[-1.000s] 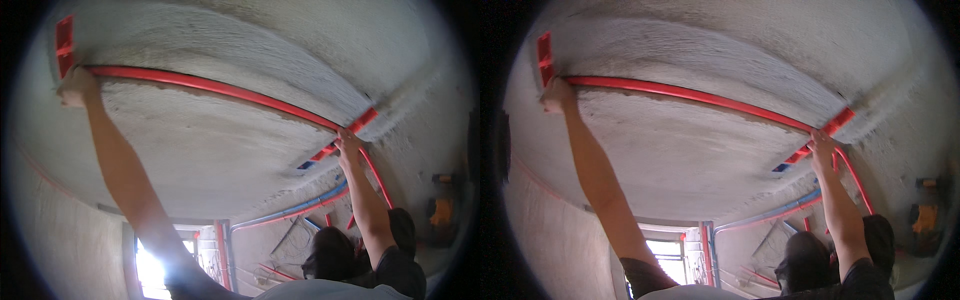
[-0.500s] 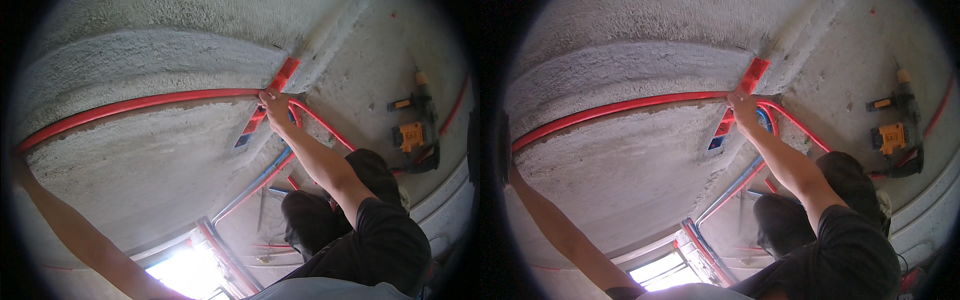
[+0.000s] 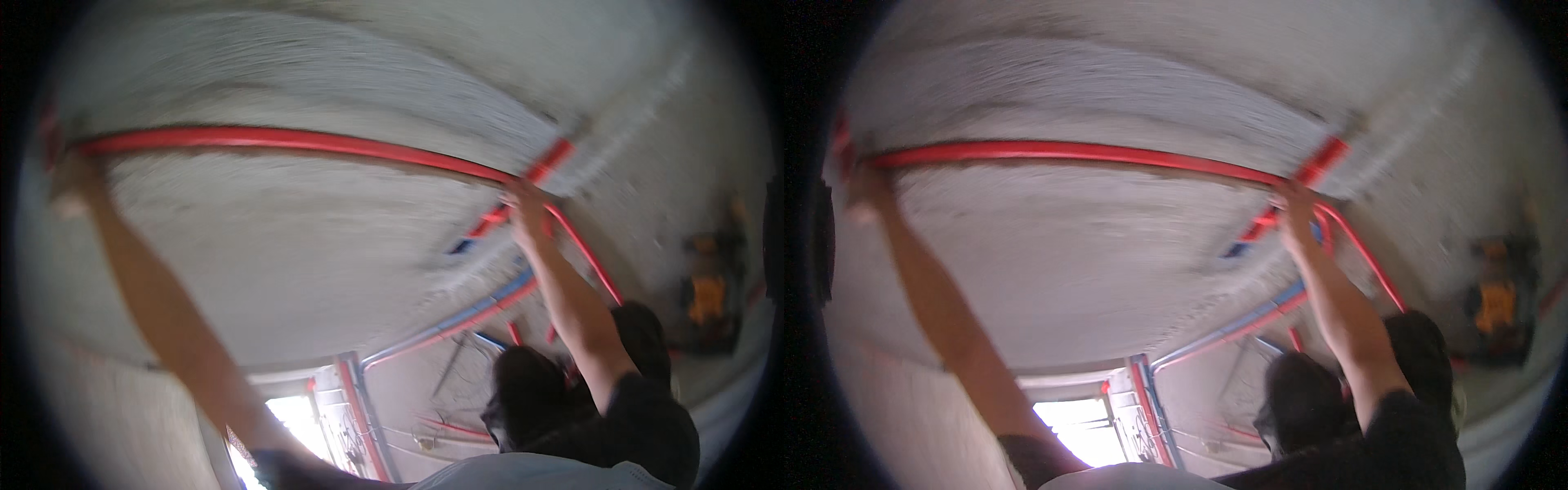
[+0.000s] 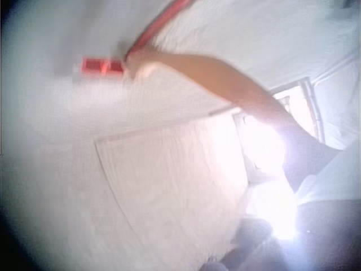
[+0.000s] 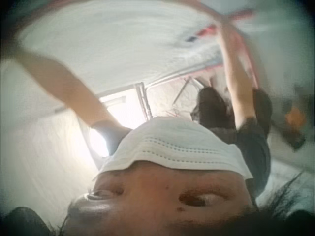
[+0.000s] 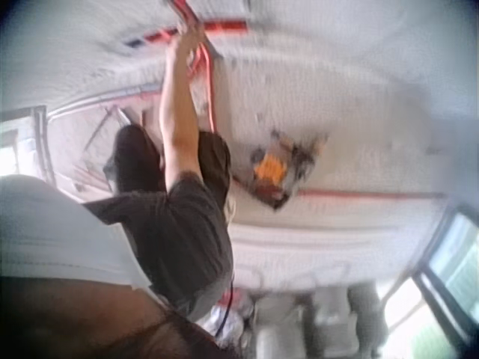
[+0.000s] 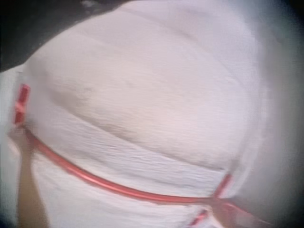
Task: The person installs red and blue electrical conduits into grooves cut into a concrete wall. They use a hammer drill to create holes, a hammer to tap the conduits into place, and a pipe cutter to trim the conduits to length. The person secures the conduits with clips and a hammer.
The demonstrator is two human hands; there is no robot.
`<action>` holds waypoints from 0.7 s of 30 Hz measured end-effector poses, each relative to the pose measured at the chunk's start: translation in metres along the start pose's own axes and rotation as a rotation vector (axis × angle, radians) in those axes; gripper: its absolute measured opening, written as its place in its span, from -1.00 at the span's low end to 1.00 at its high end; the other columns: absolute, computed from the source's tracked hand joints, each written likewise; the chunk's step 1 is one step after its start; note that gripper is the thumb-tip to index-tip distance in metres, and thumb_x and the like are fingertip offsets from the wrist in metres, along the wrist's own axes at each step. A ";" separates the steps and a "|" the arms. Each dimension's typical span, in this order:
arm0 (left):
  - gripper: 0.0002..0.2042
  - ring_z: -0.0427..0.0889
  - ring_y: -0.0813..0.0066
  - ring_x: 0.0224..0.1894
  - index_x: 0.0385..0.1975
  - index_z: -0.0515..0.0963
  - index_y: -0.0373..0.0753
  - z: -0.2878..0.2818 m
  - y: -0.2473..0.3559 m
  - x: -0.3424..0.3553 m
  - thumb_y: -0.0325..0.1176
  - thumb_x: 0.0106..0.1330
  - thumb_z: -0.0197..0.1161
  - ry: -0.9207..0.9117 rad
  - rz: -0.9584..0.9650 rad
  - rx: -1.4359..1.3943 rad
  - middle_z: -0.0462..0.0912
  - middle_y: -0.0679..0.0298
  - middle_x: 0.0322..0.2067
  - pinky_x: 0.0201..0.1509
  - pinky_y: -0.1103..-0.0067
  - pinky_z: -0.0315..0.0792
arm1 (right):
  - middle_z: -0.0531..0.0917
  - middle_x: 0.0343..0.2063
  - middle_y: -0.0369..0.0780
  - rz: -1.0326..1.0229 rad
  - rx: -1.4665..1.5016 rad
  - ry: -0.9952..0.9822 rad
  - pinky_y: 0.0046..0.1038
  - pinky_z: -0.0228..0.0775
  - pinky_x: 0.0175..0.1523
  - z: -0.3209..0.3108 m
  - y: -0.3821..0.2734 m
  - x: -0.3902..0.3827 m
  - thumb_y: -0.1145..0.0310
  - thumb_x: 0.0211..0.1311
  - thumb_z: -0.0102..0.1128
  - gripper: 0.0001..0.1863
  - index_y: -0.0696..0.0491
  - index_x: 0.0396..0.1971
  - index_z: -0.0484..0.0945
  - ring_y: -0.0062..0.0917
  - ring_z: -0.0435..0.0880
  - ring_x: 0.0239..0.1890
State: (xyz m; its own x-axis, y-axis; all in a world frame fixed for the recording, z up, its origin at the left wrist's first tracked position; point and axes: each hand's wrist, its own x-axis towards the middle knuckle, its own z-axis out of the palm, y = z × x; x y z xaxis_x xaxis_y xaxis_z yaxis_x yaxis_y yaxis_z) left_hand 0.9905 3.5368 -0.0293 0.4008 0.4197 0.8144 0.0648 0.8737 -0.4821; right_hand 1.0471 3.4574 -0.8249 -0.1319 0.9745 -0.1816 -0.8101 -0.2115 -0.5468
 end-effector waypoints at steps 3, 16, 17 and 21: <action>-0.68 0.74 0.19 -0.07 -0.11 0.83 0.02 -0.019 0.009 -0.043 -0.36 0.23 0.19 0.093 -0.389 -0.983 0.77 0.16 -0.08 -0.03 0.35 0.62 | 0.60 -0.44 -0.36 0.043 0.052 0.133 -0.52 0.44 -0.16 -0.008 -0.022 0.003 0.31 0.42 0.26 -0.83 0.04 -0.38 0.57 -0.66 0.62 -0.35; -0.70 0.69 0.08 0.02 -0.11 0.82 -0.11 -0.006 -0.014 -0.034 -0.35 0.27 0.19 0.064 -0.343 -1.061 0.73 -0.05 -0.07 0.12 0.27 0.57 | 0.62 -0.42 -0.36 0.088 0.014 0.152 -0.51 0.46 -0.16 0.011 -0.029 -0.014 0.36 0.45 0.23 -0.85 0.06 -0.37 0.57 -0.64 0.63 -0.36; -0.70 0.75 0.13 -0.07 -0.14 0.83 -0.11 -0.009 -0.004 -0.038 -0.35 0.24 0.20 0.089 -0.380 -0.970 0.78 0.01 -0.11 0.05 0.31 0.61 | 0.62 -0.39 -0.36 0.062 -0.014 0.180 -0.51 0.47 -0.15 0.002 -0.037 -0.011 0.35 0.45 0.23 -0.85 0.06 -0.35 0.57 -0.63 0.63 -0.35; -0.42 0.63 0.22 0.20 0.33 0.54 -0.03 0.056 -0.050 0.037 0.00 0.32 0.26 0.079 0.176 0.513 0.60 0.20 0.28 0.24 0.29 0.50 | 0.62 -0.35 -0.33 0.004 0.221 0.167 -0.46 0.51 -0.07 0.023 -0.014 -0.011 0.33 0.43 0.23 -0.83 0.09 -0.13 0.56 -0.59 0.65 -0.26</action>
State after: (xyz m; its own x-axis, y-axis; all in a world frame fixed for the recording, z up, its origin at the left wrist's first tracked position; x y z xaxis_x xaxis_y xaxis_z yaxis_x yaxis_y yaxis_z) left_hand 0.9510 3.5225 0.0425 0.4342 0.5680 0.6992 -0.4558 0.8080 -0.3733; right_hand 1.0468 3.4517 -0.7964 -0.0543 0.9438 -0.3259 -0.9171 -0.1763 -0.3577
